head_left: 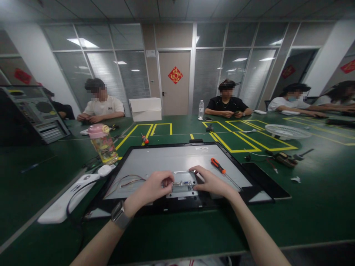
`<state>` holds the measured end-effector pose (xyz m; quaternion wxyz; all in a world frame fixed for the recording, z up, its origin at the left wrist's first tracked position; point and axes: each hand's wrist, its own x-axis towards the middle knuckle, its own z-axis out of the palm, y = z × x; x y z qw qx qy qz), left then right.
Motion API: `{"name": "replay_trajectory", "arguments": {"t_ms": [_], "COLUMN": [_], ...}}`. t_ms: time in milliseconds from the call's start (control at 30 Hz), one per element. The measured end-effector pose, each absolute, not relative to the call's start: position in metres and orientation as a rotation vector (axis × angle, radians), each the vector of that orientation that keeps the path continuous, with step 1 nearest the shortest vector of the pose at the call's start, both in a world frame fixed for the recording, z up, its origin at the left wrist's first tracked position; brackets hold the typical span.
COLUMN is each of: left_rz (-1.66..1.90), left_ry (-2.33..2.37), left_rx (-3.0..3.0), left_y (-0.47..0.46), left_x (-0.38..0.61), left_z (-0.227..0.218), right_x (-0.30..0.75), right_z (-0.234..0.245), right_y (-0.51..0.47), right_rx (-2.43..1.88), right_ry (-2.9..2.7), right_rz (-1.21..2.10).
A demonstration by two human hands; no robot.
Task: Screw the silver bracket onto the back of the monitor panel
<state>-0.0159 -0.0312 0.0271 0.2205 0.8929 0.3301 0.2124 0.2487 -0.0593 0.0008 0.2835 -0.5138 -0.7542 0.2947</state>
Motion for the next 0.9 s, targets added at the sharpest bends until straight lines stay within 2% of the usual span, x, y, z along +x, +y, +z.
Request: {"name": "replay_trajectory", "arguments": {"t_ms": [267, 900], "left_rz": [0.569, 0.552], "left_ry": [1.074, 0.759], "left_rx": [2.518, 2.698], "left_y": [-0.032, -0.035], "left_x": [-0.018, -0.023], "left_z": [0.029, 0.02], "right_x": [0.246, 0.241], "right_z": [0.003, -0.006], "right_y": [-0.066, -0.082], "right_rx": [-1.384, -1.424], "right_ry": [-2.01, -1.989], "right_rz": [0.77, 0.678]}}
